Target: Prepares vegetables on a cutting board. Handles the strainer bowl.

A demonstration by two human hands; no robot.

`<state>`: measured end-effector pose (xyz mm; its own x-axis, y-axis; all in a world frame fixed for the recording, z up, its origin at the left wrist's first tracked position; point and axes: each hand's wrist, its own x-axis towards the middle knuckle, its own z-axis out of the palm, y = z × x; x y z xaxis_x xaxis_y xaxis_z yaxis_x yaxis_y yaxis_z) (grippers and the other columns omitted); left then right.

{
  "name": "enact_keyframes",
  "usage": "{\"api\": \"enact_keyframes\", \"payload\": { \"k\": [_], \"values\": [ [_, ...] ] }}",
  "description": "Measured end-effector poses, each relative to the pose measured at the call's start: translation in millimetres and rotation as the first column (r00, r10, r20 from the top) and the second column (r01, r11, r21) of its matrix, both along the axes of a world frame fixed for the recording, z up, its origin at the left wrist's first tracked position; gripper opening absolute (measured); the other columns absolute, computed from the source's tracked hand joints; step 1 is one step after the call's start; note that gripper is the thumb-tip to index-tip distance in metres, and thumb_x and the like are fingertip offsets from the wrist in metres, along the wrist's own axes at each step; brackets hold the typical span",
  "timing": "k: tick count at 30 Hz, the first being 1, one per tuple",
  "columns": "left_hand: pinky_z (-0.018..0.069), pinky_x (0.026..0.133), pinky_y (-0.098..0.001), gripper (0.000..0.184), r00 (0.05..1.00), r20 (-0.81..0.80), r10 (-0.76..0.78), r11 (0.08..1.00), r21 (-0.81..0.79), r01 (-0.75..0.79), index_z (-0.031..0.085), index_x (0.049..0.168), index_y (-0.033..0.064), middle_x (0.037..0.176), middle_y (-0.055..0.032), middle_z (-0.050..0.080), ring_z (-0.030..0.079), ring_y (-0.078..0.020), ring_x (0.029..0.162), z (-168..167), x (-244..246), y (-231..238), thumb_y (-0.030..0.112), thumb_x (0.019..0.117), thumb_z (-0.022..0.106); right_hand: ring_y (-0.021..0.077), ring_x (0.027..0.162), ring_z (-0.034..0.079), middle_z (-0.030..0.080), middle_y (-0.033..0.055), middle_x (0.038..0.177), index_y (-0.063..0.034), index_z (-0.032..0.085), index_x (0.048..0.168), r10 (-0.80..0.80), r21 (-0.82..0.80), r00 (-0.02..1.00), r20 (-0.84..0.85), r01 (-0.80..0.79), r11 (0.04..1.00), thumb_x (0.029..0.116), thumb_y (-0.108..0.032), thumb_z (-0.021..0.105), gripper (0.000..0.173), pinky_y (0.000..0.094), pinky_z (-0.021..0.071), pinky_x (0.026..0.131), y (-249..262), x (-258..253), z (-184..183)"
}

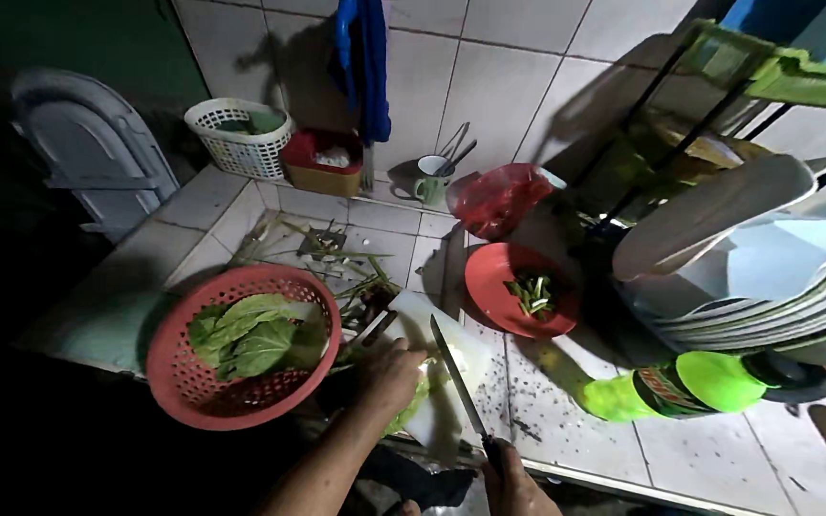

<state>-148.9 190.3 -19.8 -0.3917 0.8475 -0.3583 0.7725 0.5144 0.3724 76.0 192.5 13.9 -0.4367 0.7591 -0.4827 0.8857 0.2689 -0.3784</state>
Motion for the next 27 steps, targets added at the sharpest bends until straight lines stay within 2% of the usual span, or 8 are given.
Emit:
{"api": "enact_keyframes", "payload": {
  "k": [6,8,12,15,17,19,23,27],
  "values": [
    [0.0492,0.101,-0.0528,0.034,0.997,0.074,-0.026,1.0,0.02,0.024,0.066,0.136,0.0245,0.134,-0.0101,0.061,0.059,-0.0313,0.122,-2,-8,1,0.025,0.1018,0.062,0.0421,0.098,0.072,0.072,0.0228,0.104,-0.0066,0.046,0.146,0.007,-0.057,0.997,0.083,-0.002,0.998,0.1106,-0.031,0.042,0.044,0.0586,0.0557,0.086,15,-24,6],
    [0.05,0.101,-0.0516,0.036,0.997,0.075,-0.031,0.999,0.023,0.029,0.065,0.138,0.0246,0.134,-0.0102,0.061,0.06,-0.0309,0.121,-3,-8,0,0.025,0.1019,0.062,0.0385,0.102,0.071,0.07,0.0209,0.109,-0.0091,0.044,0.146,-0.012,-0.107,0.994,0.105,0.024,0.994,0.1111,-0.031,0.042,0.041,0.0558,0.0553,0.089,26,-38,-2],
    [0.0478,0.103,-0.0505,0.035,0.997,0.072,-0.038,0.996,0.081,0.032,0.065,0.138,0.0237,0.132,-0.012,0.062,0.059,-0.0309,0.122,-8,-10,-4,0.026,0.1031,0.06,0.0377,0.103,0.071,0.071,0.0202,0.11,-0.0086,0.047,0.146,-0.047,-0.07,0.997,0.054,0.051,0.996,0.1104,-0.03,0.044,0.041,0.0553,0.0556,0.09,30,-45,-17],
    [0.0472,0.104,-0.0519,0.035,0.993,0.096,-0.069,0.993,0.101,0.06,0.066,0.137,0.0203,0.132,-0.0129,0.062,0.059,-0.0317,0.124,-6,-17,-7,0.026,0.1033,0.059,0.0385,0.09,0.072,0.071,0.0222,0.1,-0.0042,0.048,0.143,-0.106,-0.067,0.992,-0.066,0.102,0.993,0.1105,-0.03,0.045,0.042,0.0565,0.0561,0.083,30,-35,-30],
    [0.0464,0.105,-0.0503,0.033,0.995,0.079,-0.066,0.993,0.101,0.057,0.067,0.134,0.0186,0.131,-0.0124,0.063,0.058,-0.0311,0.124,1,-20,-5,0.027,0.1035,0.06,0.034,0.075,0.069,0.067,0.0201,0.091,-0.002,0.049,0.14,-0.137,-0.122,0.978,-0.155,0.119,0.985,0.1108,-0.029,0.044,0.041,0.0535,0.0569,0.072,34,-28,-36],
    [0.0456,0.106,-0.0498,0.033,0.996,0.061,-0.068,0.993,0.096,0.062,0.067,0.134,0.0169,0.132,-0.0123,0.063,0.058,-0.0311,0.124,6,-20,2,0.026,0.1032,0.06,0.0314,0.069,0.066,0.065,0.019,0.089,-0.0002,0.049,0.14,-0.149,-0.143,0.961,-0.232,0.118,0.983,0.1105,-0.028,0.044,0.041,0.0518,0.0567,0.068,31,-22,-34],
    [0.0464,0.106,-0.0566,0.037,0.989,0.149,-0.011,0.996,0.088,-0.002,0.065,0.135,0.0106,0.133,-0.0162,0.064,0.059,-0.0359,0.125,5,-24,19,0.02,0.0992,0.065,0.0358,0.068,0.068,0.068,0.022,0.085,0.0074,0.05,0.139,-0.084,0.093,0.931,-0.356,0.125,0.988,0.1076,-0.021,0.05,0.043,0.055,0.0573,0.067,1,-10,-6],
    [0.0466,0.106,-0.0531,0.04,0.998,0.057,0.001,1.0,0.028,-0.002,0.065,0.134,0.0081,0.133,-0.0163,0.062,0.057,-0.0351,0.126,6,-18,21,0.029,0.1,0.066,0.0413,0.08,0.072,0.072,0.0243,0.095,0.0058,0.052,0.14,0.002,0.123,0.956,-0.292,0.036,0.992,0.1069,-0.024,0.053,0.044,0.0595,0.0578,0.073,-10,-3,8]
  ]
}}
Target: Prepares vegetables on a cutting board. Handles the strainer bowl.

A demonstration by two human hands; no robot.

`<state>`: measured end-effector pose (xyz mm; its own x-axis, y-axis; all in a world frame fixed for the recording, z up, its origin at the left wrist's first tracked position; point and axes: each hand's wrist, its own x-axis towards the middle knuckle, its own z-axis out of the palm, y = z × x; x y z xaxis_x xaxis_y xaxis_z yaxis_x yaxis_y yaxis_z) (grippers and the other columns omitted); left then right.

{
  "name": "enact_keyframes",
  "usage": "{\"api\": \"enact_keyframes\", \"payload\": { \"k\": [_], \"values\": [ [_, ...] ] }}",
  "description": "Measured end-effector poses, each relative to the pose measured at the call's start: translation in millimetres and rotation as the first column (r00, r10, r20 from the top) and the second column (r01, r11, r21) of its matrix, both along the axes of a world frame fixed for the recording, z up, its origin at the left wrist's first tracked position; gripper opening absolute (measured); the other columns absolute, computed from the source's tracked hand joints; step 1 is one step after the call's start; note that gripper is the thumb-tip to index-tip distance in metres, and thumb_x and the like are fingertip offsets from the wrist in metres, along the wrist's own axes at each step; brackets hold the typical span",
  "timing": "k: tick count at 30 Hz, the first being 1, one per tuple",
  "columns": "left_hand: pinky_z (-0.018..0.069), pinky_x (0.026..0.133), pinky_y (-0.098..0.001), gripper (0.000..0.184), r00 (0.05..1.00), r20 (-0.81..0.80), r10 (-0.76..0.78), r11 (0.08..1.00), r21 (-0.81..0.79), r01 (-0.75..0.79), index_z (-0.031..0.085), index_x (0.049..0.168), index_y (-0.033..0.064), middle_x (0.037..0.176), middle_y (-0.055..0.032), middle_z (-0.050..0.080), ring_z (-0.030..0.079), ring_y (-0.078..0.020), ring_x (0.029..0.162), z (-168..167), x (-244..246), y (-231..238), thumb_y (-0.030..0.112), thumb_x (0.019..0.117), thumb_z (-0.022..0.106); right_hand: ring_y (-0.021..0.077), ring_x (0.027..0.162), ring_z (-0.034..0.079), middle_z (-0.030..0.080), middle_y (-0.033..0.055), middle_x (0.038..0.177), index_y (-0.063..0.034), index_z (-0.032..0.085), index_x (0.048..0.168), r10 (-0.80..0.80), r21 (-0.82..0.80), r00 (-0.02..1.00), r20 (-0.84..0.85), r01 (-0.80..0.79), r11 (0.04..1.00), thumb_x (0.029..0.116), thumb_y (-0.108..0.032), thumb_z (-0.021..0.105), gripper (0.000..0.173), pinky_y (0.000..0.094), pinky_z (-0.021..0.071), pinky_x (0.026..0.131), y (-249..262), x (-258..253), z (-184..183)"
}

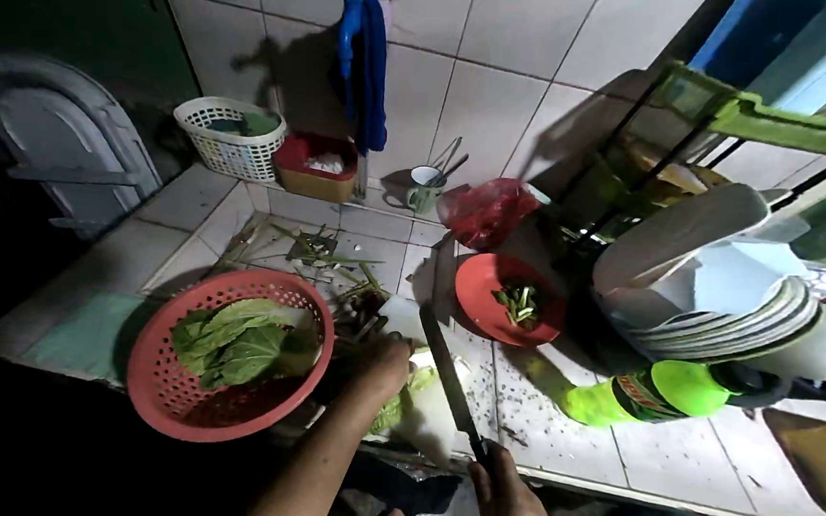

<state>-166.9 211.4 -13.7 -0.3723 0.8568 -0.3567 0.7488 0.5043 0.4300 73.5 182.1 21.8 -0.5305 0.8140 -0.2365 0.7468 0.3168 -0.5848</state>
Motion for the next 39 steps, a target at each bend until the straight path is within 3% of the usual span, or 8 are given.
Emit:
{"api": "enact_keyframes", "payload": {
  "k": [6,10,14,27,32,35,37,39],
  "values": [
    [0.0463,0.106,-0.0505,0.029,0.995,-0.068,-0.067,0.998,-0.018,0.065,0.068,0.124,0.0029,0.13,-0.0172,0.061,0.057,-0.0336,0.125,-6,1,0,0.019,0.1018,0.06,0.0437,0.089,0.073,0.073,0.0237,0.102,-0.0002,0.05,0.144,0.015,-0.073,0.988,0.155,-0.004,0.997,0.1075,-0.025,0.05,0.045,0.0612,0.0572,0.078,-1,-3,-10],
    [0.026,0.121,-0.0553,0.045,0.986,-0.158,-0.043,0.999,0.008,0.044,0.062,0.138,0.0094,0.14,-0.0118,0.059,0.048,-0.0315,0.137,2,6,-11,0.029,0.0984,0.068,0.0437,0.091,0.073,0.073,0.0229,0.102,-0.0038,0.048,0.146,0.041,-0.146,0.969,0.246,-0.005,0.989,0.1085,-0.029,0.048,0.045,0.0605,0.0567,0.081,5,-7,-7],
    [0.0432,0.109,-0.0526,0.037,0.984,-0.18,0.007,0.997,0.077,0.007,0.066,0.133,0.0105,0.135,-0.0115,0.061,0.055,-0.0324,0.129,-12,13,-24,0.025,0.0989,0.067,0.0435,0.09,0.073,0.072,0.024,0.1,-0.0012,0.048,0.145,0.052,-0.196,0.964,0.262,0.001,0.981,0.1087,-0.027,0.047,0.045,0.0606,0.0567,0.081,8,-9,-2],
    [0.0447,0.109,-0.0496,0.038,0.997,-0.075,0.017,0.987,0.158,-0.005,0.066,0.135,0.0127,0.135,-0.0121,0.061,0.055,-0.0321,0.128,-25,4,-30,0.028,0.0999,0.067,0.035,0.106,0.071,0.071,0.0175,0.112,-0.012,0.043,0.149,0.076,-0.236,0.902,0.425,0.03,0.971,0.1115,-0.036,0.039,0.045,0.0531,0.0557,0.092,40,-68,-28],
    [0.0456,0.107,-0.0525,0.059,1.0,-0.015,0.024,0.959,0.282,-0.019,0.05,0.152,0.0158,0.135,-0.0153,0.06,0.058,-0.0345,0.125,-26,-2,-37,0.025,0.0969,0.071,0.0322,0.08,0.07,0.068,0.0173,0.095,-0.006,0.049,0.143,0.018,-0.24,0.983,0.183,0.027,0.97,0.1107,-0.032,0.044,0.041,0.0516,0.0576,0.076,43,-45,-41],
    [0.0335,0.117,-0.057,0.071,0.997,-0.073,0.032,0.947,0.32,-0.007,0.048,0.153,0.0129,0.148,-0.0139,0.054,0.05,-0.0341,0.137,-14,-1,-47,0.04,0.093,0.074,0.0338,0.074,0.069,0.069,0.019,0.09,-0.0012,0.052,0.139,-0.01,-0.126,0.996,0.088,0.021,0.992,0.1092,-0.028,0.048,0.041,0.0537,0.0574,0.071,28,-28,-27],
    [0.0168,0.124,-0.0599,0.083,0.994,-0.101,0.034,0.974,0.226,-0.011,0.043,0.156,0.012,0.16,-0.0126,0.041,0.034,-0.0337,0.15,-5,3,-56,0.048,0.0891,0.076,0.0349,0.069,0.069,0.069,0.0192,0.084,0.0017,0.054,0.136,-0.001,-0.029,0.999,0.052,0.002,1.0,0.1076,-0.026,0.051,0.04,0.0543,0.0571,0.067,17,-15,-17],
    [0.0132,0.126,-0.0562,0.091,0.994,-0.101,0.03,0.993,0.118,-0.018,0.036,0.159,0.0097,0.165,-0.0138,0.032,0.025,-0.0338,0.154,-5,8,-62,0.048,0.0878,0.077,0.035,0.066,0.069,0.069,0.0186,0.082,0.0035,0.056,0.134,0.045,0.033,0.999,0.027,-0.045,0.998,0.1064,-0.024,0.053,0.039,0.0547,0.0576,0.064,7,-3,-12]
  ]
}}
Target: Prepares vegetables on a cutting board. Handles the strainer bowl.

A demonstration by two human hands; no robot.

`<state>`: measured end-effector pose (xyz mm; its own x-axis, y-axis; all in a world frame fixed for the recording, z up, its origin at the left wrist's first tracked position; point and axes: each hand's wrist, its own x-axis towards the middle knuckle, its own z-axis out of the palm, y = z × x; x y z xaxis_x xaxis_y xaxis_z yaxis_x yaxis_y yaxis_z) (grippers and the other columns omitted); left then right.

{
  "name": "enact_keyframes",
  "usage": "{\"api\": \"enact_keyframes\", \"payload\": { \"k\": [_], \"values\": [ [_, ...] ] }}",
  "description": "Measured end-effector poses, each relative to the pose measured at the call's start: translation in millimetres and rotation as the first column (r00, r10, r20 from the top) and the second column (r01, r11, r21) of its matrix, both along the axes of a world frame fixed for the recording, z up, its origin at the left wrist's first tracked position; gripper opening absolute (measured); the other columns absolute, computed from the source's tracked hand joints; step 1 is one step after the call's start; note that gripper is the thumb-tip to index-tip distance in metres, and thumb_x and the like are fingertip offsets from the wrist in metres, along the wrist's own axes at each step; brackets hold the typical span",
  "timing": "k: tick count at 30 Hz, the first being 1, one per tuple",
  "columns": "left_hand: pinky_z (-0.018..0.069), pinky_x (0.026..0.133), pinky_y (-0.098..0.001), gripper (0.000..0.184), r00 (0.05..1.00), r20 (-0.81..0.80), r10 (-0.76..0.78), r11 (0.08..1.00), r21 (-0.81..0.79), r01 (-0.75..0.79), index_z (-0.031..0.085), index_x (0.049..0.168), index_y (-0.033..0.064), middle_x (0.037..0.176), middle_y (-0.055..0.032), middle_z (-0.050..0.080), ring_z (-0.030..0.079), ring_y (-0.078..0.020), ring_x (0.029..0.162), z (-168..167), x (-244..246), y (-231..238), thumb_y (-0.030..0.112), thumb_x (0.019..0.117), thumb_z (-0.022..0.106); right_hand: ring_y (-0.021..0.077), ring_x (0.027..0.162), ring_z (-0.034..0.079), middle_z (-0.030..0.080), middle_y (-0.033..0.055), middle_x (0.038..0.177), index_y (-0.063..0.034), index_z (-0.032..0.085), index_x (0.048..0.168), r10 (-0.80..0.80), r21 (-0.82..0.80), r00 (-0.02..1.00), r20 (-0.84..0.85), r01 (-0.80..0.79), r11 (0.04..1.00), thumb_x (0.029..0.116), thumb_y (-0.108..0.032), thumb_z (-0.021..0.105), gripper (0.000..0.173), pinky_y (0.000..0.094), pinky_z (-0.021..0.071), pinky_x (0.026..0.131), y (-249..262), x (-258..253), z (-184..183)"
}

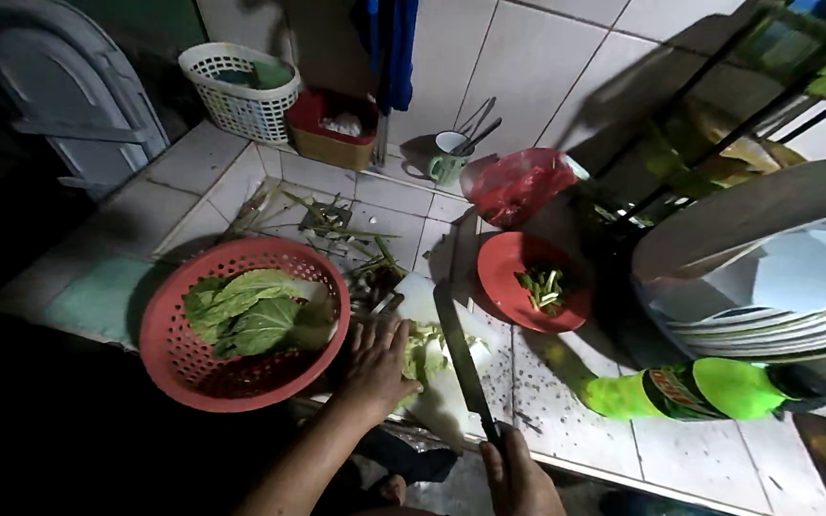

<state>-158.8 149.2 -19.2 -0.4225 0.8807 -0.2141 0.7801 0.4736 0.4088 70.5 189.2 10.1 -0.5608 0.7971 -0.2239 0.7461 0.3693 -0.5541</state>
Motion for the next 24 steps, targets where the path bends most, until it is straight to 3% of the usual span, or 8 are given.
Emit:
{"api": "enact_keyframes", "payload": {
  "k": [3,6,10,18,20,24],
  "values": [
    [0.0178,0.126,-0.0519,0.079,0.999,-0.052,0.014,0.997,-0.075,-0.018,0.037,0.157,0.004,0.162,-0.0172,0.036,0.027,-0.0346,0.153,-10,6,0,0.037,0.0945,0.072,0.0382,0.07,0.071,0.072,0.0194,0.085,0.0029,0.056,0.136,0.073,-0.041,0.997,0.017,-0.072,0.997,0.1059,-0.025,0.054,0.041,0.0578,0.0583,0.065,-12,6,3],
    [0.0207,0.124,-0.0513,0.07,0.994,-0.108,0.002,0.992,-0.127,-0.015,0.039,0.156,0.0022,0.161,-0.0168,0.039,0.031,-0.0342,0.151,-13,9,4,0.037,0.1004,0.064,0.0408,0.079,0.072,0.072,0.021,0.092,0.0004,0.052,0.14,0.09,-0.147,0.989,0.118,-0.072,0.987,0.1074,-0.029,0.05,0.043,0.06,0.0577,0.072,-15,3,-2],
    [0.0276,0.121,-0.0519,0.067,0.993,-0.12,-0.024,0.988,-0.152,0.005,0.042,0.154,0.0021,0.16,-0.0168,0.04,0.037,-0.0354,0.147,-12,8,6,0.038,0.1015,0.062,0.0422,0.084,0.073,0.073,0.0223,0.096,-0.0002,0.052,0.142,0.072,-0.159,0.981,0.181,-0.043,0.986,0.1072,-0.029,0.051,0.045,0.06,0.0578,0.075,-17,-3,-2],
    [0.0311,0.12,-0.05,0.058,0.992,-0.109,-0.057,0.991,-0.128,0.043,0.049,0.15,0.0044,0.156,-0.0146,0.045,0.041,-0.0345,0.144,-14,5,7,0.034,0.1015,0.063,0.0421,0.082,0.072,0.071,0.0227,0.09,0.0023,0.05,0.138,0.077,-0.238,0.963,0.26,-0.013,0.971,0.1074,-0.026,0.049,0.041,0.0588,0.057,0.076,-14,-18,13],
    [0.0311,0.12,-0.0489,0.057,0.995,-0.086,-0.052,0.992,-0.12,0.042,0.05,0.149,0.0051,0.156,-0.0139,0.045,0.04,-0.0336,0.145,-14,4,7,0.034,0.1019,0.062,0.0389,0.083,0.072,0.07,0.0206,0.091,-0.0011,0.051,0.137,0.087,-0.251,0.947,0.308,-0.007,0.968,0.1082,-0.028,0.047,0.04,0.0562,0.0575,0.076,-5,-31,9],
    [0.0314,0.121,-0.0464,0.056,0.995,-0.077,-0.056,0.995,-0.089,0.049,0.051,0.148,0.0071,0.156,-0.0116,0.046,0.04,-0.0315,0.146,-19,3,4,0.039,0.1024,0.061,0.0347,0.1,0.072,0.071,0.0176,0.105,-0.0105,0.047,0.143,0.1,-0.319,0.897,0.43,0.047,0.947,0.1113,-0.038,0.04,0.043,0.052,0.0565,0.088,15,-68,-8]
  ]
}}
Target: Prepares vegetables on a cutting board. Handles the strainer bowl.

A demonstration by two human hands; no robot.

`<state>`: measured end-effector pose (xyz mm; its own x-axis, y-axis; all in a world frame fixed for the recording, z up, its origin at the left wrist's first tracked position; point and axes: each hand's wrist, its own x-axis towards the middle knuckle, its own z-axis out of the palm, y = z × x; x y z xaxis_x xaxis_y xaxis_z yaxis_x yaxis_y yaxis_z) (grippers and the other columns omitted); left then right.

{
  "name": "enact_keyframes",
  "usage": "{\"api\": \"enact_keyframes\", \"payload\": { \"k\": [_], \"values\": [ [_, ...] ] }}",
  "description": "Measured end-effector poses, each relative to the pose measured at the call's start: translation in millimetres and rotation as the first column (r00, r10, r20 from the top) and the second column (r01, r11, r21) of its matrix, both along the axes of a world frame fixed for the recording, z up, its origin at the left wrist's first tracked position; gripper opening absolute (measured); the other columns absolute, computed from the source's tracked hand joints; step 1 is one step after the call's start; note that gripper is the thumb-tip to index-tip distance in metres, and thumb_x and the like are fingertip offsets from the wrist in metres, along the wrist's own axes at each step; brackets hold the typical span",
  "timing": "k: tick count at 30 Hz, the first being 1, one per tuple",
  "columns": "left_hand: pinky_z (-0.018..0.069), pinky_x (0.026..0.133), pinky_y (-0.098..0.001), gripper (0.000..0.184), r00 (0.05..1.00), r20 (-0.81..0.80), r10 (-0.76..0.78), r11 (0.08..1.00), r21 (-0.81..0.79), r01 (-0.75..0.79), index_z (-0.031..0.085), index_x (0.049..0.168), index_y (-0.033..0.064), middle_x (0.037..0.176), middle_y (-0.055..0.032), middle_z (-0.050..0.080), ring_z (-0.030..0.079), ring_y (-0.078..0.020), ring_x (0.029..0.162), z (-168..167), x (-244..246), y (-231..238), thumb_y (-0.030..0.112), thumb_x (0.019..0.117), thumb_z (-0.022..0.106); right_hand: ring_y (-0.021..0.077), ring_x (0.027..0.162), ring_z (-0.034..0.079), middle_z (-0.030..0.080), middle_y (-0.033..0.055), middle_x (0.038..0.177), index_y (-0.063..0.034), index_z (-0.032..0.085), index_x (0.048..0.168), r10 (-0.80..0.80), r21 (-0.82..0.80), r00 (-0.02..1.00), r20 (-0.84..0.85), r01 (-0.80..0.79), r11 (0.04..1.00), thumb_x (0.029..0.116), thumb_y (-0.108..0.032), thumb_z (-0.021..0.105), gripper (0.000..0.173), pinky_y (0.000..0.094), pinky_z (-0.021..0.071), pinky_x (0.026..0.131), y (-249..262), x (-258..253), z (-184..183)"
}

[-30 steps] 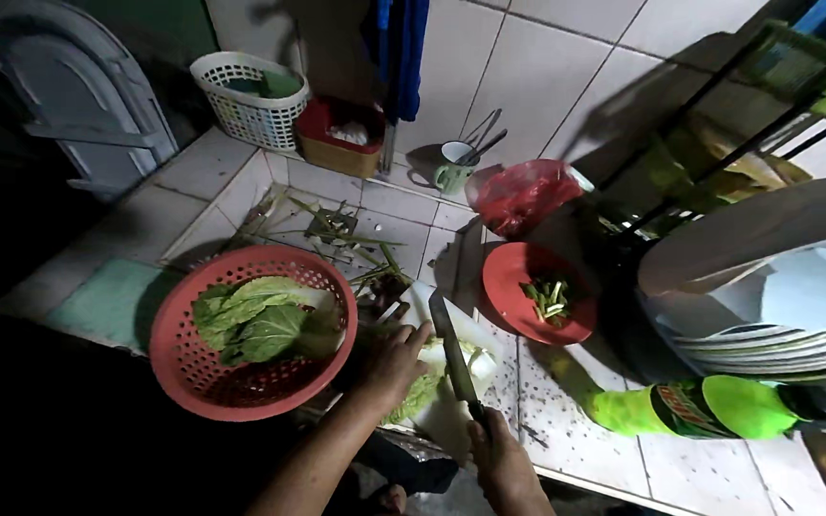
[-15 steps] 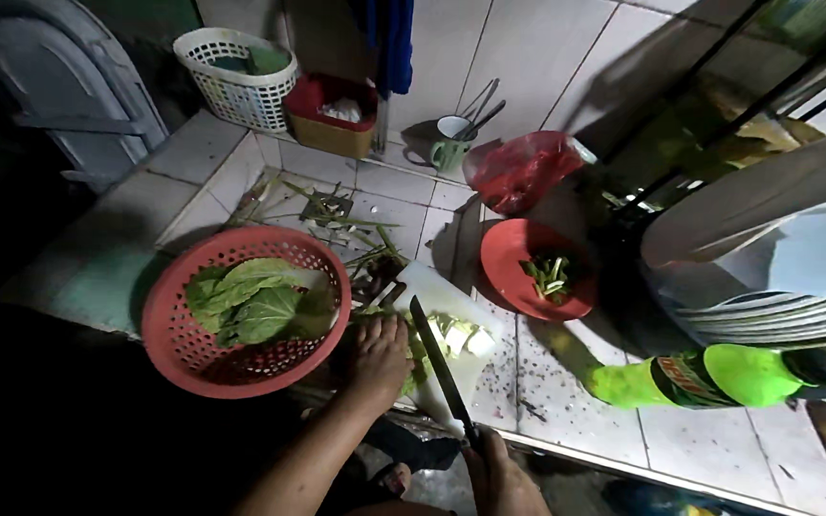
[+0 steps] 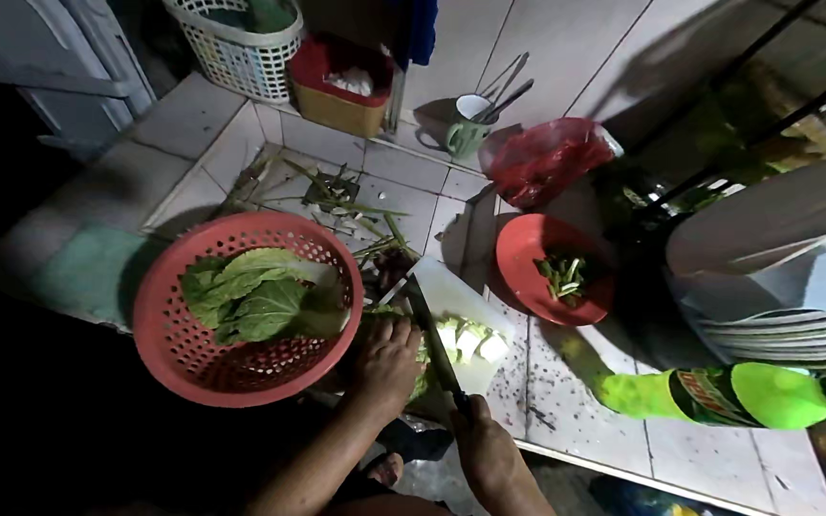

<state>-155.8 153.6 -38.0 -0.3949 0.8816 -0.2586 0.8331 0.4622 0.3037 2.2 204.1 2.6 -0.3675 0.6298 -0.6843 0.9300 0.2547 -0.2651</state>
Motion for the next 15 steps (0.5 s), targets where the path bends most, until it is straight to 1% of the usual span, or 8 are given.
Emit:
{"api": "enact_keyframes", "payload": {
  "k": [2,4,5,6,8,11,13,15],
  "values": [
    [0.0301,0.121,-0.0463,0.063,1.0,0.01,-0.004,1.0,0.015,0.004,0.05,0.149,0.0073,0.156,-0.0114,0.045,0.038,-0.031,0.146,0,-3,-3,0.046,0.1007,0.061,0.034,0.099,0.072,0.071,0.0171,0.105,-0.0113,0.046,0.145,0.005,0.006,1.0,0.0,-0.005,1.0,0.1114,-0.038,0.039,0.043,0.0514,0.0567,0.087,2,-5,-1],
    [0.0257,0.123,-0.0481,0.085,0.999,0.052,-0.016,0.999,0.033,0.014,0.048,0.151,0.0065,0.159,-0.0123,0.042,0.034,-0.0309,0.149,1,-6,-6,0.062,0.0893,0.068,0.034,0.099,0.072,0.071,0.0169,0.105,-0.0116,0.045,0.144,0.012,0.0,1.0,-0.009,-0.012,1.0,0.1115,-0.039,0.039,0.043,0.052,0.0565,0.087,3,-3,-1],
    [0.0223,0.124,-0.0483,0.096,0.998,0.065,-0.026,1.0,0.009,0.025,0.044,0.153,0.0068,0.161,-0.012,0.039,0.031,-0.0303,0.151,2,-7,-7,0.067,0.0835,0.072,0.0338,0.1,0.072,0.071,0.0166,0.105,-0.0116,0.045,0.144,0.015,-0.003,1.0,-0.011,-0.015,1.0,0.1116,-0.039,0.038,0.043,0.0519,0.0564,0.088,3,-3,-1],
    [0.0198,0.125,-0.0481,0.099,0.997,0.071,-0.035,0.999,-0.021,0.036,0.041,0.155,0.0073,0.163,-0.0116,0.036,0.027,-0.0298,0.152,4,-8,-7,0.065,0.0816,0.075,0.034,0.101,0.071,0.071,0.0168,0.107,-0.0114,0.045,0.144,0.016,-0.009,1.0,-0.011,-0.016,1.0,0.1115,-0.039,0.039,0.043,0.0519,0.0563,0.089,4,-2,0],
    [0.02,0.125,-0.0477,0.091,0.996,0.08,-0.031,0.998,-0.061,0.036,0.04,0.156,0.0097,0.164,-0.01,0.034,0.026,-0.0289,0.153,8,-10,-5,0.056,0.0861,0.076,0.0344,0.104,0.071,0.07,0.0173,0.109,-0.0117,0.045,0.144,0.023,-0.024,1.0,0.004,-0.023,0.999,0.1114,-0.039,0.039,0.043,0.0521,0.0557,0.09,5,-2,3],
    [0.0316,0.12,-0.0478,0.069,0.994,0.105,-0.017,1.0,-0.024,0.019,0.048,0.152,0.0132,0.159,-0.0077,0.042,0.037,-0.0287,0.148,8,-18,-4,0.04,0.0937,0.073,0.036,0.103,0.071,0.071,0.0184,0.109,-0.0119,0.046,0.143,0.028,-0.025,1.0,0.011,-0.028,0.999,0.111,-0.04,0.04,0.043,0.054,0.0559,0.089,2,10,4],
    [0.0372,0.117,-0.0473,0.057,0.995,0.084,-0.047,0.998,0.041,0.044,0.055,0.146,0.0132,0.153,-0.0077,0.049,0.044,-0.0282,0.142,4,-24,-7,0.032,0.0953,0.073,0.0387,0.102,0.072,0.071,0.0203,0.108,-0.011,0.048,0.143,0.013,-0.013,1.0,-0.025,-0.013,1.0,0.1099,-0.038,0.043,0.043,0.057,0.0563,0.087,-1,23,-1],
    [0.0388,0.116,-0.0468,0.051,0.995,0.06,-0.077,0.994,0.078,0.072,0.058,0.143,0.0125,0.149,-0.0085,0.054,0.048,-0.0282,0.139,2,-30,-9,0.025,0.096,0.072,0.0393,0.103,0.071,0.071,0.0207,0.11,-0.0108,0.048,0.143,-0.001,-0.028,0.998,-0.057,0.0,1.0,0.1096,-0.038,0.044,0.043,0.0578,0.056,0.088,-2,32,-3]
  ]
}}
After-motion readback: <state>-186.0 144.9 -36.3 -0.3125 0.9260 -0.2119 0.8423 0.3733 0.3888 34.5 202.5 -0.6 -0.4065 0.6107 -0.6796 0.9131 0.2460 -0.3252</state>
